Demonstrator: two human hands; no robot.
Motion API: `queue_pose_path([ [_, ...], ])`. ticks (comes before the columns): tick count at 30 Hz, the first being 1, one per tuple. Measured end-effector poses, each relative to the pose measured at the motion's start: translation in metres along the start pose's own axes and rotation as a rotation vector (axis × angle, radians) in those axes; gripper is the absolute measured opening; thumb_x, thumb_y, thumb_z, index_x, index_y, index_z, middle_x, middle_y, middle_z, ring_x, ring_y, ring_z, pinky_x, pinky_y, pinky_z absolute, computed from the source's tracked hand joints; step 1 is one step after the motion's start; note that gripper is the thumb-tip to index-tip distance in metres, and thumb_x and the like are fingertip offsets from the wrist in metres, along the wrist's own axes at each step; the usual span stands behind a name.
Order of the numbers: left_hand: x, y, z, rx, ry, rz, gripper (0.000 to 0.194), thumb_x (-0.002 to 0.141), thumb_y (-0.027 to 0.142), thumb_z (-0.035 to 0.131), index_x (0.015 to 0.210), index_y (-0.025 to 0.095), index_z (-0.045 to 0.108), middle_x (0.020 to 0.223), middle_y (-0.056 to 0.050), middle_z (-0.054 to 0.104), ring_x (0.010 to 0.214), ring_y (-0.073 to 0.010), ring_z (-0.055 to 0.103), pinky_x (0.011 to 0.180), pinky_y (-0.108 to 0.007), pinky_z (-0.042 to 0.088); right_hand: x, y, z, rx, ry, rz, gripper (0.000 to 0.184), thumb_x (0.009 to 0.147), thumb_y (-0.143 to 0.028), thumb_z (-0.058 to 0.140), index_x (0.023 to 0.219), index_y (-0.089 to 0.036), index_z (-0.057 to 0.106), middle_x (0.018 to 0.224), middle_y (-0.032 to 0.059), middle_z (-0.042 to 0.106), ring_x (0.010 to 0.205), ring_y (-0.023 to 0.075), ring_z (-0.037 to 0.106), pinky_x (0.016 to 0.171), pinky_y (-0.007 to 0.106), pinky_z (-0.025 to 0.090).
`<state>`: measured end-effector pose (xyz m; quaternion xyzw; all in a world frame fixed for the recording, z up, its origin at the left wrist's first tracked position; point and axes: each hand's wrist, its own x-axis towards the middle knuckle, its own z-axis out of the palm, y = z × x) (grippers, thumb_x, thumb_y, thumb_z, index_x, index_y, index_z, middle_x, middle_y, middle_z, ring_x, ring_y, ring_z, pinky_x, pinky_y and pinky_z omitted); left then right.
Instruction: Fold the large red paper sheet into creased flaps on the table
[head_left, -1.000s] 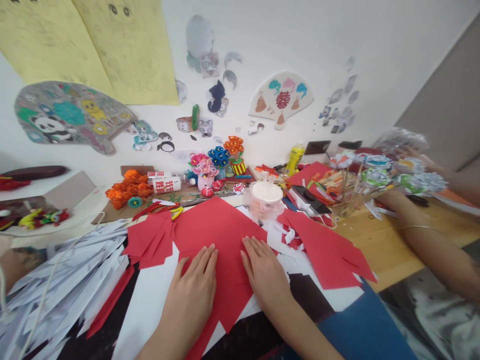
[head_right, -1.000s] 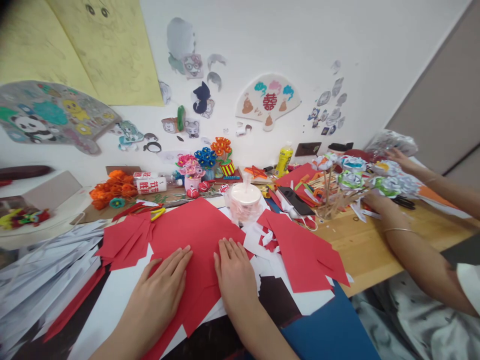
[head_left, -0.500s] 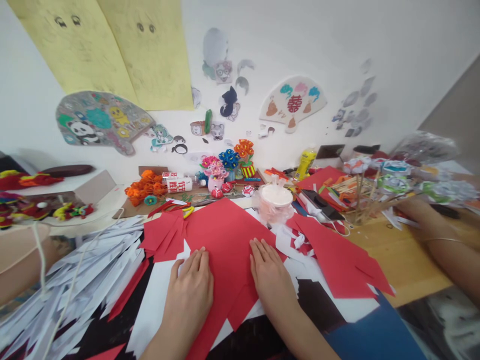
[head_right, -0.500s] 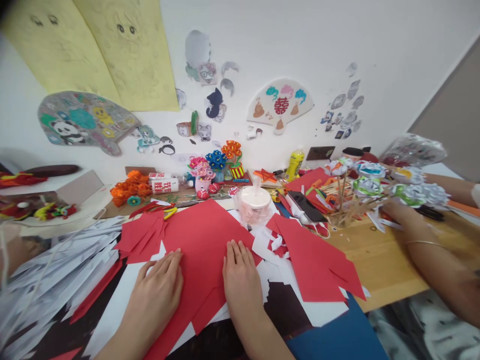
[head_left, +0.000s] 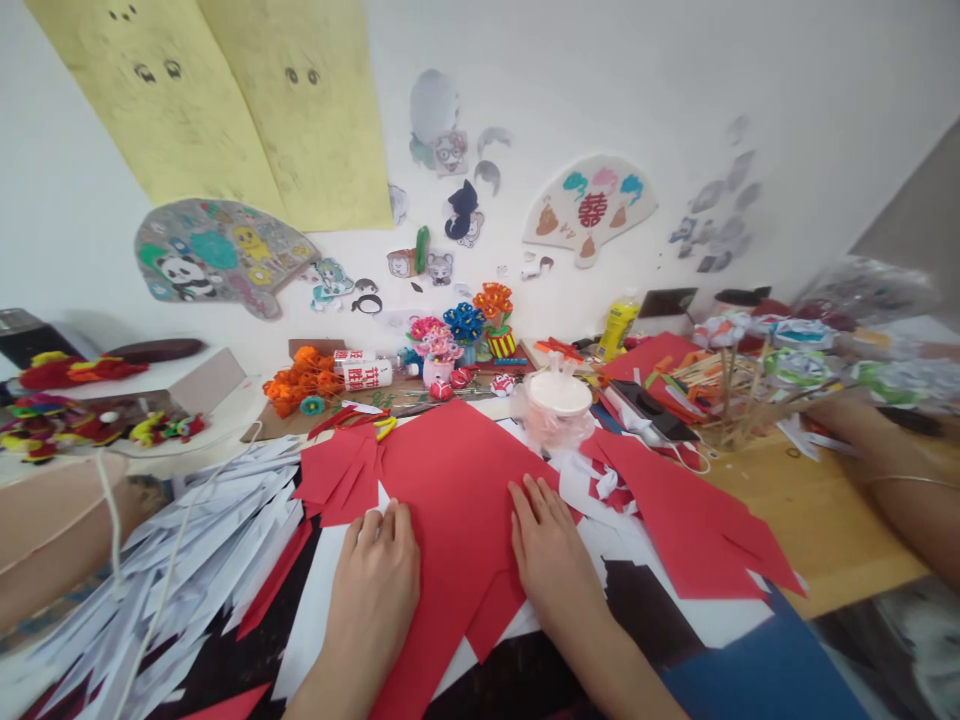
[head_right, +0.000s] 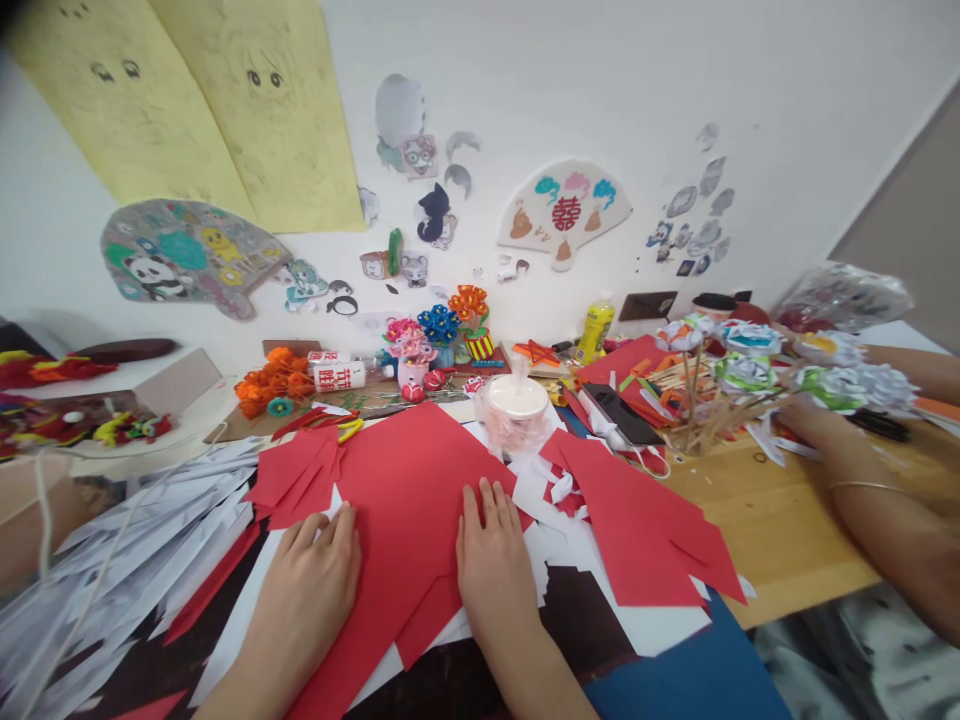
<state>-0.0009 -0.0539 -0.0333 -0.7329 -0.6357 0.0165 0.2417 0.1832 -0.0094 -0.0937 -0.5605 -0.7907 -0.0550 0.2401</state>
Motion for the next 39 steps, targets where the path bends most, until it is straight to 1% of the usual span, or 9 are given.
queue_pose_path([
  [6,0.017,-0.007,-0.019,-0.024,-0.113,0.002,0.028,0.08,0.002,0.036,0.085,0.013,0.062,0.071,-0.01,0.063,0.078,-0.0263,0.057,0.069,-0.037,0.039,0.002,-0.003,0.0,-0.061,-0.04,-0.019,0.044,0.09,-0.016,0.027,0.126,-0.004,0.048,0.132,0.0202,0.046,0.127,0.0304,0.037,0.101,0.048,0.034],
  [12,0.048,-0.01,-0.017,-0.38,-0.18,0.173,0.016,0.084,0.026,0.048,0.094,0.017,0.056,0.1,-0.01,0.06,0.093,-0.0257,0.053,0.076,-0.037,0.037,0.006,-0.007,-0.001,-0.101,-0.07,-0.045,0.044,0.085,-0.006,0.031,0.124,0.001,0.049,0.133,0.0234,0.043,0.128,0.0334,0.034,0.102,0.048,0.034],
  [15,0.06,-0.015,-0.009,-0.589,-0.288,0.16,0.02,0.078,0.033,0.058,0.091,0.019,0.054,0.095,-0.006,0.06,0.091,-0.0229,0.053,0.073,-0.032,0.036,0.011,-0.006,-0.007,-0.094,-0.073,-0.135,0.046,0.08,0.001,0.034,0.122,-0.003,0.051,0.133,0.0212,0.044,0.126,0.0321,0.037,0.1,0.046,0.037],
  [20,0.066,-0.023,-0.005,-0.683,-0.354,0.177,0.021,0.068,0.034,0.067,0.077,0.019,0.054,0.081,-0.001,0.061,0.079,-0.0177,0.054,0.065,-0.025,0.036,0.024,-0.003,-0.018,0.123,-0.046,-0.186,0.03,0.084,-0.009,0.043,0.11,-0.01,0.058,0.121,0.0183,0.055,0.122,0.029,0.044,0.097,0.045,0.041],
  [23,0.063,-0.025,-0.011,-0.732,-0.365,0.178,0.018,0.071,0.032,0.063,0.078,0.019,0.052,0.078,0.001,0.061,0.072,-0.0147,0.055,0.059,-0.022,0.035,0.037,0.001,-0.026,0.333,-0.045,-0.186,0.016,0.08,-0.014,0.054,0.094,-0.016,0.06,0.112,0.013,0.059,0.114,0.0274,0.05,0.092,0.043,0.043],
  [28,0.055,-0.03,-0.039,-0.791,-0.294,0.152,0.014,0.078,0.032,0.056,0.084,0.019,0.053,0.077,0.001,0.063,0.068,-0.0133,0.055,0.057,-0.022,0.034,0.053,0.008,-0.054,0.636,-0.131,-0.148,0.007,0.078,-0.017,0.061,0.084,-0.019,0.063,0.083,0.0032,0.067,0.079,0.0183,0.062,0.073,0.031,0.047],
  [32,0.043,-0.037,-0.069,-0.842,-0.216,0.207,0.027,0.088,0.035,0.042,0.076,0.02,0.06,0.071,0.0,0.064,0.063,-0.0119,0.054,0.058,-0.021,0.035,0.05,0.01,-0.092,0.708,-0.009,-0.167,0.011,0.08,-0.028,0.062,0.075,-0.02,0.066,0.076,0.0023,0.067,0.074,0.0173,0.061,0.068,0.029,0.045],
  [35,0.033,-0.042,-0.087,-0.796,-0.108,0.193,0.026,0.087,0.034,0.044,0.076,0.021,0.064,0.068,0.0,0.066,0.064,-0.0129,0.056,0.062,-0.022,0.038,0.043,0.011,-0.119,0.702,0.063,-0.227,0.016,0.08,-0.034,0.061,0.073,-0.021,0.068,0.068,0.0021,0.066,0.068,0.0172,0.06,0.064,0.029,0.045],
  [39,0.023,-0.048,-0.103,-0.756,0.066,0.229,0.021,0.086,0.031,0.047,0.084,0.024,0.067,0.074,0.001,0.069,0.066,-0.0133,0.059,0.063,-0.023,0.04,0.037,0.015,-0.139,0.772,0.148,-0.293,0.01,0.081,-0.026,0.06,0.078,-0.022,0.068,0.071,0.0022,0.067,0.067,0.0153,0.061,0.061,0.026,0.047],
])
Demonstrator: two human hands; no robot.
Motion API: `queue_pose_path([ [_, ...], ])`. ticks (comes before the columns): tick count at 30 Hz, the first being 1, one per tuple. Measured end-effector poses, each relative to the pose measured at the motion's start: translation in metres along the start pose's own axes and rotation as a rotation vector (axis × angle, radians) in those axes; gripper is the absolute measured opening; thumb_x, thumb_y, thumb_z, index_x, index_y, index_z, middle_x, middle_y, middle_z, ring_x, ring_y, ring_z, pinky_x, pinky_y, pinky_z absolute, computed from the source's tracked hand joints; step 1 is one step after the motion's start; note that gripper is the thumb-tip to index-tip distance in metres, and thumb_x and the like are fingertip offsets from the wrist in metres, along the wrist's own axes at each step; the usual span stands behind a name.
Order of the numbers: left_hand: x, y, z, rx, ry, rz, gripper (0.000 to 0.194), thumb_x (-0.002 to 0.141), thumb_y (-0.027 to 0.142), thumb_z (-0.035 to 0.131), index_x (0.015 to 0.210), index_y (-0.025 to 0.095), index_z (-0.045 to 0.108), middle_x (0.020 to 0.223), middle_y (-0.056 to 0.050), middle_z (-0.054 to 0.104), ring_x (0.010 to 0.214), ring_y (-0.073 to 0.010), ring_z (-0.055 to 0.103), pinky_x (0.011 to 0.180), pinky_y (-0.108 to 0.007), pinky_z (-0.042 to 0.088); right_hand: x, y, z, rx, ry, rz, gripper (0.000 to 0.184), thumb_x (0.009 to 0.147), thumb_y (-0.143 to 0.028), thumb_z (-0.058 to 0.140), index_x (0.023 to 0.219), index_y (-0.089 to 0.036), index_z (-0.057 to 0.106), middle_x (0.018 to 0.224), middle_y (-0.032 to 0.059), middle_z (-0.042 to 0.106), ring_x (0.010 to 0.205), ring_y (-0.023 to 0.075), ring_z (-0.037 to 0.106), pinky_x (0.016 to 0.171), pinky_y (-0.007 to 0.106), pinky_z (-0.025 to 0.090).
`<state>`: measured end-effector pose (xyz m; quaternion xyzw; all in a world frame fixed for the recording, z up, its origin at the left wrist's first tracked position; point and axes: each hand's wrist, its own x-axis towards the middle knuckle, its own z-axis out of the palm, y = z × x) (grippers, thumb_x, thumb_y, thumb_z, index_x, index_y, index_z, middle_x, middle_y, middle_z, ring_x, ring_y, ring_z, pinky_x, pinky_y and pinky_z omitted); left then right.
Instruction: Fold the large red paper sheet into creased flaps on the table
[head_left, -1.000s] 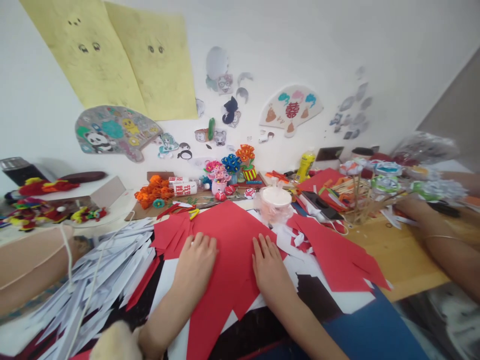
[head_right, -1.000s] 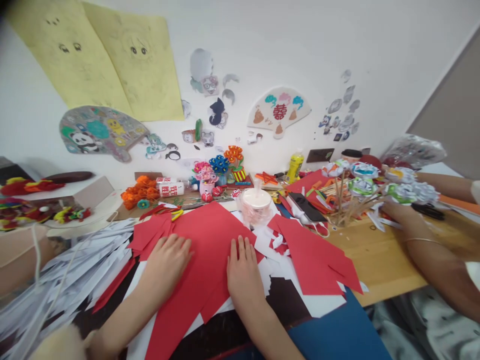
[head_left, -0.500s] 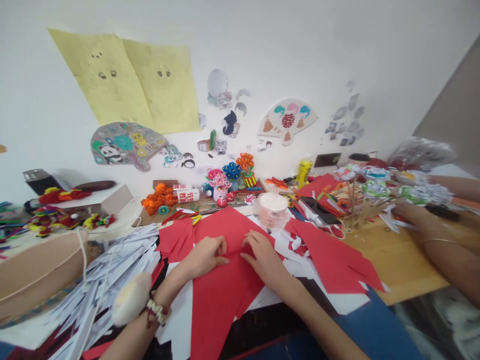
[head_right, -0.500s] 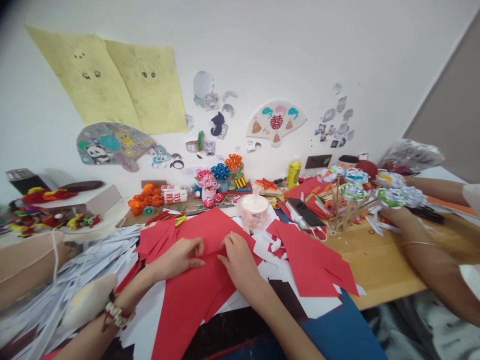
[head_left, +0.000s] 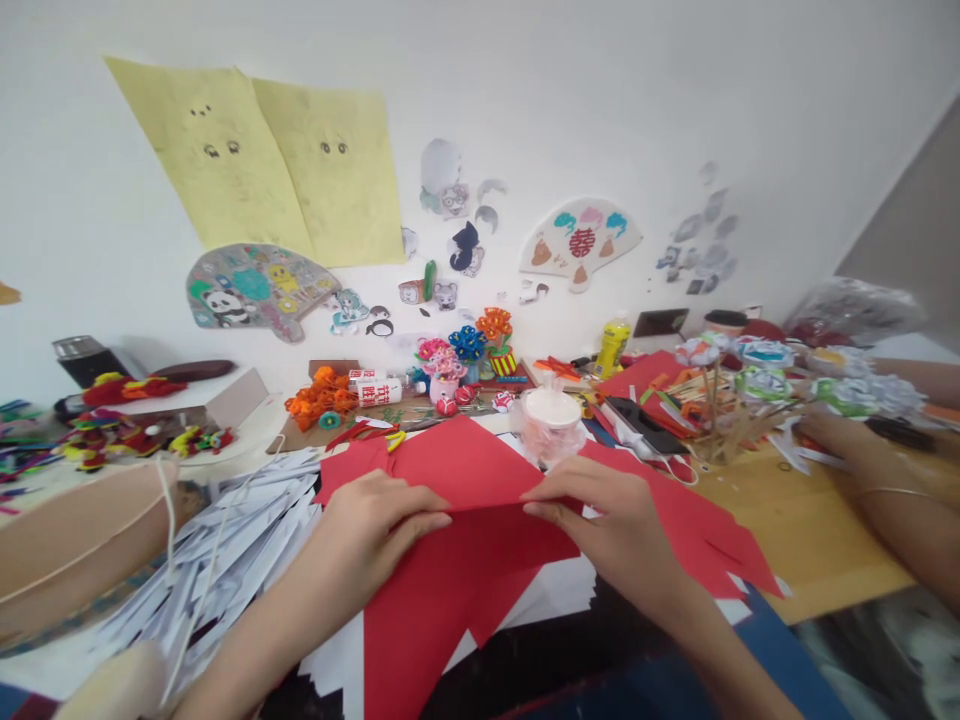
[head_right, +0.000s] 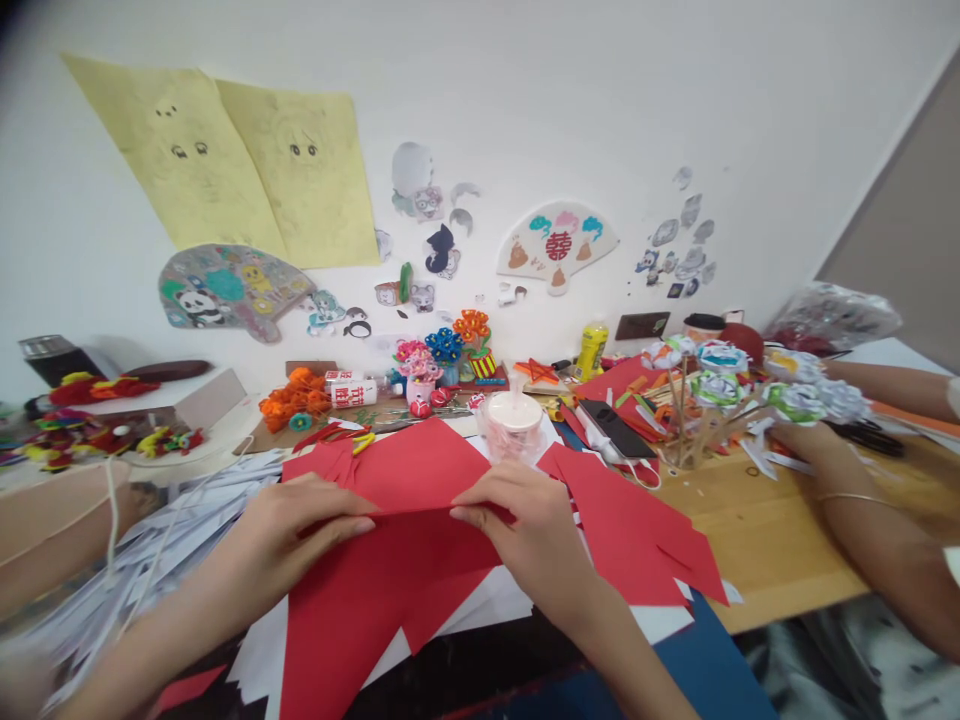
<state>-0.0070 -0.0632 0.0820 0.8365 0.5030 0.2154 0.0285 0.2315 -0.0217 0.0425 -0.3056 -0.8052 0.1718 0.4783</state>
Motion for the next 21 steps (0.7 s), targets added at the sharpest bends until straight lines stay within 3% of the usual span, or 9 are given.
queue_pose_path([
  [5,-0.005,0.01,-0.015,0.056,0.109,0.178,0.019,0.088,0.022,0.045,0.092,0.024,0.064,0.079,0.002,0.071,0.066,-0.0119,0.06,0.064,-0.024,0.04,0.001,-0.007,-0.007,0.012,0.085,-0.107,0.009,0.08,-0.016,0.061,0.082,-0.021,0.069,0.073,0.0022,0.067,0.069,0.015,0.061,0.063,0.026,0.05],
  [9,-0.006,0.017,-0.019,0.112,0.166,0.28,0.02,0.087,0.018,0.045,0.098,0.022,0.061,0.082,0.001,0.07,0.069,-0.0132,0.059,0.07,-0.028,0.038,0.001,-0.01,-0.008,0.033,0.095,-0.113,0.012,0.081,-0.015,0.059,0.082,-0.021,0.069,0.074,0.0029,0.067,0.071,0.0154,0.062,0.063,0.026,0.051],
  [11,-0.006,0.02,-0.018,0.124,0.164,0.237,0.019,0.087,0.02,0.046,0.096,0.024,0.062,0.081,0.002,0.07,0.068,-0.013,0.058,0.072,-0.029,0.037,0.0,-0.011,-0.008,0.037,0.105,-0.098,0.012,0.082,-0.017,0.058,0.08,-0.021,0.069,0.073,0.0031,0.067,0.069,0.0154,0.062,0.061,0.026,0.051],
  [17,0.005,0.027,-0.013,0.1,0.047,-0.078,0.023,0.086,0.039,0.045,0.085,0.029,0.066,0.077,0.003,0.071,0.063,-0.0135,0.056,0.07,-0.031,0.035,0.002,-0.014,-0.009,-0.002,0.049,0.019,0.01,0.081,-0.026,0.06,0.078,-0.024,0.069,0.073,0.0037,0.067,0.069,0.0171,0.061,0.06,0.028,0.05],
  [21,0.018,0.033,-0.015,-0.072,-0.024,-0.138,0.026,0.084,0.039,0.046,0.077,0.027,0.068,0.073,0.004,0.071,0.062,-0.0138,0.057,0.063,-0.027,0.038,0.006,-0.016,-0.013,0.048,0.003,0.116,0.011,0.079,-0.032,0.062,0.077,-0.025,0.07,0.075,0.0033,0.069,0.069,0.0179,0.063,0.061,0.028,0.051],
])
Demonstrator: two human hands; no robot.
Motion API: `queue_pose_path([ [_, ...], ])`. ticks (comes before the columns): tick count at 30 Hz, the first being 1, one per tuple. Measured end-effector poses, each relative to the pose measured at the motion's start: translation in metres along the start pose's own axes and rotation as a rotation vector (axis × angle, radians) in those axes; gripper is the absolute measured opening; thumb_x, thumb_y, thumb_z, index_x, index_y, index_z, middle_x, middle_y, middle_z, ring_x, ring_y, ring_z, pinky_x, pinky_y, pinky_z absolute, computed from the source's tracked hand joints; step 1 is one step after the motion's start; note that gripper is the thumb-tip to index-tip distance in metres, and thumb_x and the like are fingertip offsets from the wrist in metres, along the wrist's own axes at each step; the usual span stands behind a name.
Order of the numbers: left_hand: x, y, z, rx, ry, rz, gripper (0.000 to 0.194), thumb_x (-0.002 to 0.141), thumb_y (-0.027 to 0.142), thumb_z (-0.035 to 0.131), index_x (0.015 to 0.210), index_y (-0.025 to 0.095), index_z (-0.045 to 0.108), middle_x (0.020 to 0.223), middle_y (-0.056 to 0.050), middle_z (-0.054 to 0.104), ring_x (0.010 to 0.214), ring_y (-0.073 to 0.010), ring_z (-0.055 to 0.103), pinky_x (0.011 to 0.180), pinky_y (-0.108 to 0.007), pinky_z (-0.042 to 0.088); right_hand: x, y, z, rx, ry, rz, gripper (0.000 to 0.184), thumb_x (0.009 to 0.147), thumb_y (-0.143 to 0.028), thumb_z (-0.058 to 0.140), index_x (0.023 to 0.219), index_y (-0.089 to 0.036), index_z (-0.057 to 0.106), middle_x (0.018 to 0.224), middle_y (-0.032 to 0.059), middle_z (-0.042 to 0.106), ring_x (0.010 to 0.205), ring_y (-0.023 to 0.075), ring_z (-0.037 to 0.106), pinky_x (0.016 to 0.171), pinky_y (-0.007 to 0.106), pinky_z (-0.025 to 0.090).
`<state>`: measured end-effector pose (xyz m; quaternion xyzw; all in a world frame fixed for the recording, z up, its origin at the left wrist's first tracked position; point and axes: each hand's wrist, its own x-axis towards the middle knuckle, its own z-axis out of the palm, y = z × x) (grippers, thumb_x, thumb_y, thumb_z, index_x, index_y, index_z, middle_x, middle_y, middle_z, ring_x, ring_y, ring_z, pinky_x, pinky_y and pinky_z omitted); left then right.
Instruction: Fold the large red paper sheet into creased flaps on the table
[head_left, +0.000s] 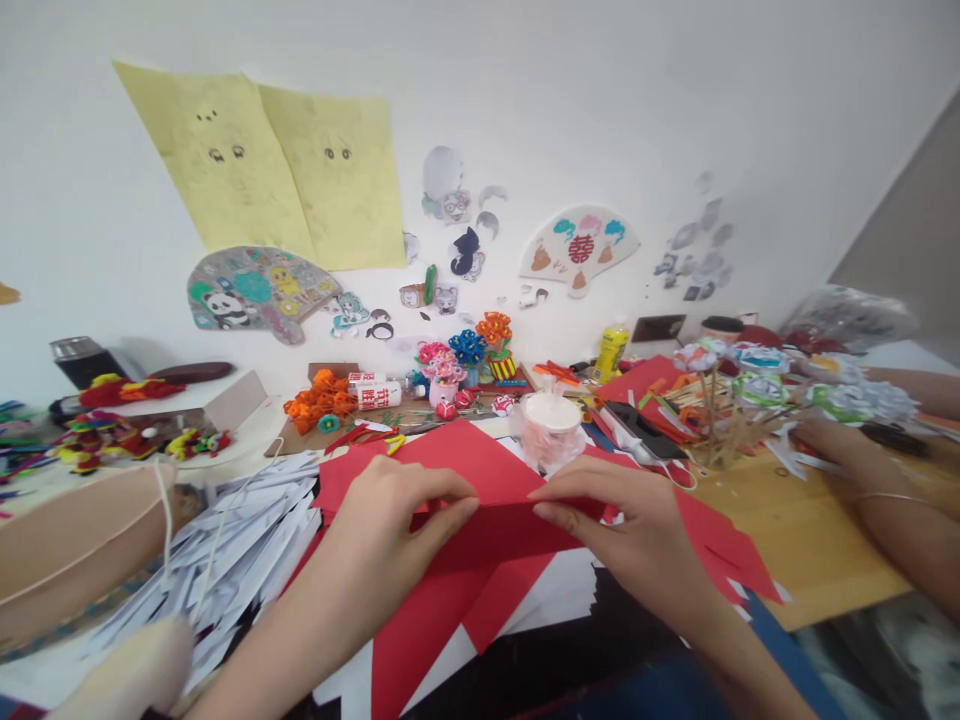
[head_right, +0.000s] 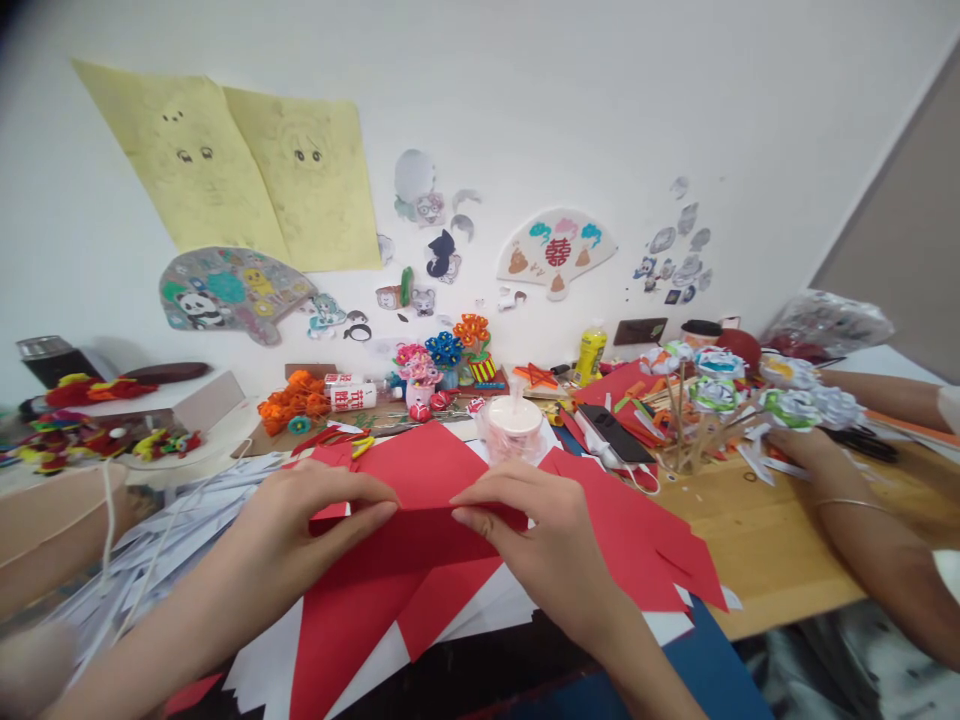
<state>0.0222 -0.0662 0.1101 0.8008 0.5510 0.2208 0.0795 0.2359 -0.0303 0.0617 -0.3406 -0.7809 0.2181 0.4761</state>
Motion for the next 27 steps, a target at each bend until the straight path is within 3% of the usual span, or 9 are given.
queue_pose_path([
  [6,0.004,-0.001,0.0,-0.067,0.069,0.018,0.023,0.084,0.034,0.048,0.074,0.025,0.065,0.073,0.004,0.069,0.066,-0.0132,0.058,0.063,-0.025,0.04,0.001,0.013,0.002,0.275,0.048,0.346,0.031,0.069,-0.038,0.07,0.095,-0.022,0.069,0.084,0.0049,0.071,0.077,0.0207,0.065,0.068,0.031,0.053],
  [10,0.004,-0.004,0.001,-0.009,0.132,0.031,0.024,0.084,0.034,0.047,0.072,0.025,0.064,0.071,0.003,0.068,0.065,-0.0142,0.056,0.061,-0.026,0.039,-0.002,0.021,0.012,0.628,0.009,0.548,0.03,0.072,-0.043,0.067,0.079,-0.015,0.071,0.075,0.0086,0.071,0.068,0.0217,0.066,0.061,0.031,0.053],
  [16,0.007,-0.01,0.002,0.07,0.166,0.037,0.023,0.084,0.037,0.046,0.074,0.026,0.064,0.075,0.002,0.069,0.068,-0.0163,0.056,0.066,-0.028,0.039,-0.002,0.02,0.02,0.67,0.127,0.545,0.028,0.066,-0.041,0.072,0.081,-0.017,0.073,0.073,0.0077,0.072,0.067,0.0225,0.066,0.06,0.032,0.053],
  [21,0.006,-0.015,0.001,0.03,0.115,-0.007,0.026,0.084,0.042,0.046,0.072,0.026,0.063,0.075,0.003,0.068,0.068,-0.0152,0.056,0.064,-0.027,0.039,-0.002,0.02,0.021,0.667,0.107,0.53,0.026,0.068,-0.042,0.07,0.081,-0.018,0.073,0.071,0.006,0.071,0.066,0.0214,0.065,0.06,0.031,0.053],
  [27,0.004,-0.015,0.0,0.022,0.15,-0.002,0.026,0.083,0.043,0.046,0.072,0.026,0.063,0.076,0.002,0.068,0.068,-0.0158,0.056,0.064,-0.027,0.039,-0.002,0.022,0.023,0.569,0.113,0.511,0.041,0.074,-0.055,0.058,0.077,-0.016,0.071,0.064,0.0051,0.067,0.063,0.0215,0.062,0.051,0.027,0.048],
])
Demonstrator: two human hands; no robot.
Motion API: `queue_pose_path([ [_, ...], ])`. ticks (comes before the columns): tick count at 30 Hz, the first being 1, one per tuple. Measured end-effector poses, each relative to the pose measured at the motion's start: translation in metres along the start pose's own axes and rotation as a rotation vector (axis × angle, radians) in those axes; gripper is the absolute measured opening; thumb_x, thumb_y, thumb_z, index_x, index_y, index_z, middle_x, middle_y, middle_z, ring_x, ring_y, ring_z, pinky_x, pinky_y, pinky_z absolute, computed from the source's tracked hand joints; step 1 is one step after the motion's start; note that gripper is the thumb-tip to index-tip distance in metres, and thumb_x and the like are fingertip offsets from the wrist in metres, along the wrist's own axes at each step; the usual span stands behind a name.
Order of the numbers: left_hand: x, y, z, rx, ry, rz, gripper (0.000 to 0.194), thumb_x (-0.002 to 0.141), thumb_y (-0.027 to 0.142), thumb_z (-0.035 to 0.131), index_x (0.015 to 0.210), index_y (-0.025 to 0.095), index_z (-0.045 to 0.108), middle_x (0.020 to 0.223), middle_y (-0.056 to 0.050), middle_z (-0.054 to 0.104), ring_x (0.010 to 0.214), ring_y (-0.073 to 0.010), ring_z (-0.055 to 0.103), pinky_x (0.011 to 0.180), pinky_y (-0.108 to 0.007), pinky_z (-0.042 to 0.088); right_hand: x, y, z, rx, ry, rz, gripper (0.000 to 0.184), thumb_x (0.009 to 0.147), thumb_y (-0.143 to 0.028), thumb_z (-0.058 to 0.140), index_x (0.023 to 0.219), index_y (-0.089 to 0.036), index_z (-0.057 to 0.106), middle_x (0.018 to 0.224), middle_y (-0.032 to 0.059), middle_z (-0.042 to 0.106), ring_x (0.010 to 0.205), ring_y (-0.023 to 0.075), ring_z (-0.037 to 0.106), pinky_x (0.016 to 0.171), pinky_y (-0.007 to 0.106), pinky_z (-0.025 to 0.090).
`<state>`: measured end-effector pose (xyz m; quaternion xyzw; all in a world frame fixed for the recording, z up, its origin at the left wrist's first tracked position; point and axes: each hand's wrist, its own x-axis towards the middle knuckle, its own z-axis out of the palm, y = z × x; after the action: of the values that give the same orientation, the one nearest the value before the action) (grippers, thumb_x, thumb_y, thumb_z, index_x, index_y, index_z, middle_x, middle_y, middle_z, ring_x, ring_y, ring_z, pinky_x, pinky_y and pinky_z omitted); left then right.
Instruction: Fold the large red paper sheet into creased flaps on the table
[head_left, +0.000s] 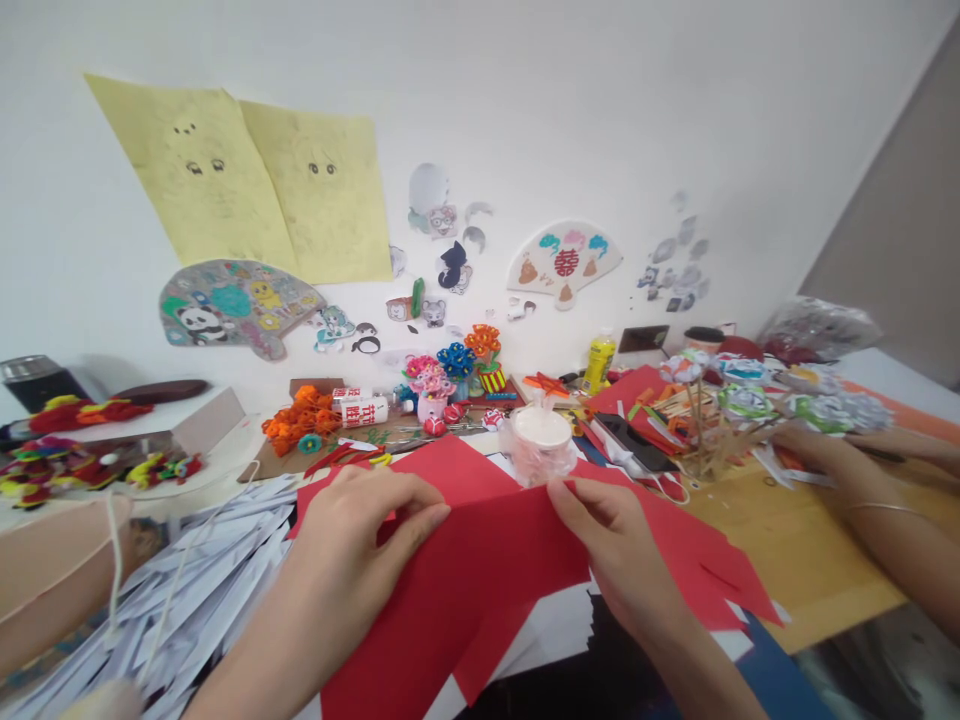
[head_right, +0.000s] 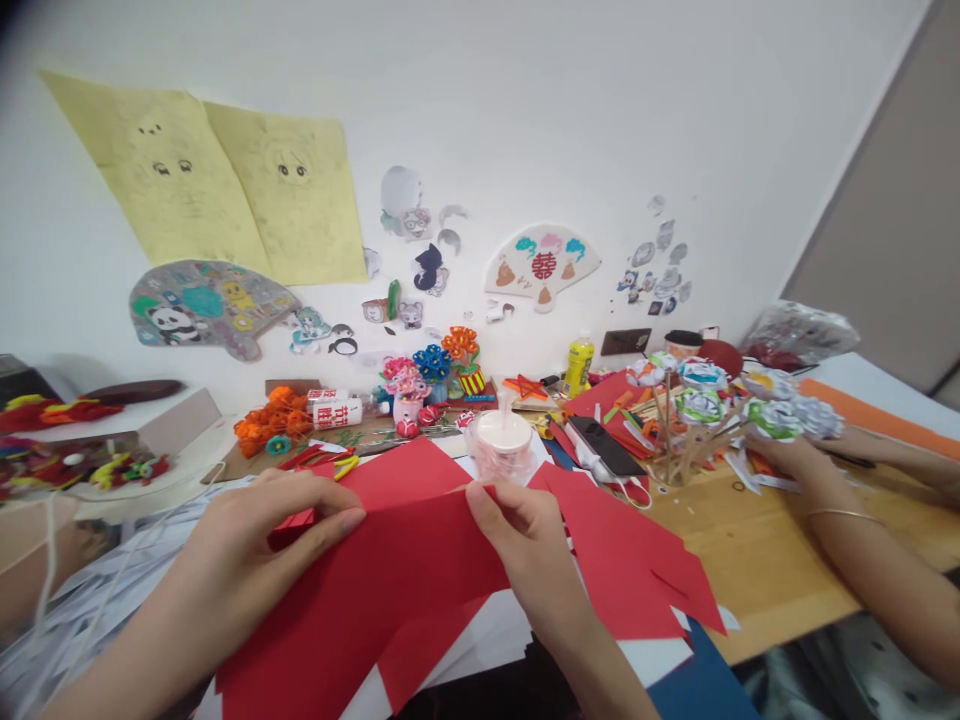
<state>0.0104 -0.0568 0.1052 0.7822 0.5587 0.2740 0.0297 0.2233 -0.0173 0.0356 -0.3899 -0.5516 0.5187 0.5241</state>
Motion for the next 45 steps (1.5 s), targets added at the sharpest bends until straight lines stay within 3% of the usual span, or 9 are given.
queue_pose_path([
  [7,0.004,-0.004,-0.006,-0.038,-0.103,-0.043,0.022,0.082,0.036,0.047,0.072,0.026,0.064,0.074,0.004,0.069,0.066,-0.0143,0.059,0.061,-0.023,0.04,-0.002,-0.009,-0.001,0.186,-0.039,0.02,0.03,0.075,-0.046,0.062,0.072,-0.017,0.068,0.063,0.0028,0.065,0.057,0.0173,0.059,0.053,0.025,0.046],
  [14,0.015,-0.028,-0.013,-0.131,-0.248,-0.205,0.03,0.077,0.043,0.049,0.07,0.021,0.067,0.065,0.002,0.066,0.062,-0.0135,0.057,0.057,-0.021,0.039,0.014,0.0,-0.01,0.128,0.02,0.242,0.038,0.067,-0.052,0.067,0.062,-0.015,0.063,0.057,0.0036,0.064,0.051,0.0178,0.059,0.045,0.024,0.042],
  [17,0.018,-0.049,0.009,-0.202,-0.307,-0.253,0.033,0.075,0.046,0.051,0.072,0.018,0.068,0.061,0.001,0.064,0.059,-0.013,0.055,0.054,-0.021,0.038,0.024,0.021,-0.012,-0.06,0.029,0.2,0.038,0.071,-0.052,0.06,0.066,-0.015,0.066,0.063,0.0055,0.067,0.059,0.0224,0.063,0.052,0.03,0.047],
  [22,0.01,-0.079,0.07,-0.191,-0.377,-0.289,0.03,0.075,0.041,0.051,0.073,0.016,0.068,0.064,-0.002,0.067,0.061,-0.0141,0.058,0.056,-0.022,0.041,0.016,0.056,-0.001,-0.842,0.192,-0.238,0.033,0.081,-0.025,0.047,0.109,-0.016,0.063,0.11,0.0133,0.063,0.103,0.0311,0.057,0.088,0.049,0.043],
  [24,0.005,-0.084,0.086,-0.129,-0.349,-0.267,0.028,0.076,0.039,0.05,0.076,0.017,0.068,0.073,-0.003,0.068,0.067,-0.0148,0.059,0.062,-0.023,0.041,0.007,0.067,0.008,-1.016,0.094,-0.378,0.04,0.083,-0.019,0.044,0.121,-0.019,0.055,0.121,0.0119,0.057,0.115,0.0289,0.049,0.096,0.047,0.039],
  [29,-0.003,-0.083,0.097,-0.014,-0.288,-0.276,0.02,0.076,0.034,0.052,0.076,0.022,0.067,0.081,-0.004,0.066,0.082,-0.0196,0.057,0.075,-0.029,0.038,-0.008,0.095,0.031,-1.094,-0.276,-0.456,0.044,0.088,-0.021,0.04,0.131,-0.016,0.044,0.133,0.0087,0.048,0.124,0.0227,0.042,0.102,0.039,0.039],
  [34,0.006,-0.074,0.096,0.036,-0.247,-0.42,0.017,0.074,0.028,0.053,0.085,0.021,0.063,0.088,-0.006,0.064,0.088,-0.0217,0.056,0.075,-0.031,0.038,-0.009,0.108,0.036,-1.153,-0.291,-0.412,0.042,0.089,-0.02,0.037,0.129,-0.011,0.047,0.133,0.0103,0.047,0.124,0.0237,0.042,0.103,0.04,0.038],
  [40,0.028,-0.067,0.124,-0.243,-0.58,-0.487,0.032,0.07,0.042,0.055,0.055,0.016,0.063,0.045,0.001,0.055,0.038,-0.009,0.046,0.043,-0.022,0.035,-0.009,0.108,0.034,-1.173,-0.272,-0.432,0.043,0.088,-0.019,0.036,0.129,-0.007,0.046,0.133,0.0122,0.047,0.124,0.0233,0.042,0.104,0.039,0.037],
  [45,0.035,-0.078,0.133,-0.436,-0.684,-0.552,0.037,0.068,0.048,0.056,0.06,0.013,0.065,0.042,0.003,0.052,0.031,-0.004,0.036,0.034,-0.018,0.029,-0.01,0.11,0.033,-1.097,-0.238,-0.378,0.044,0.087,-0.021,0.039,0.129,-0.008,0.044,0.131,0.0133,0.049,0.122,0.0242,0.045,0.099,0.04,0.043],
])
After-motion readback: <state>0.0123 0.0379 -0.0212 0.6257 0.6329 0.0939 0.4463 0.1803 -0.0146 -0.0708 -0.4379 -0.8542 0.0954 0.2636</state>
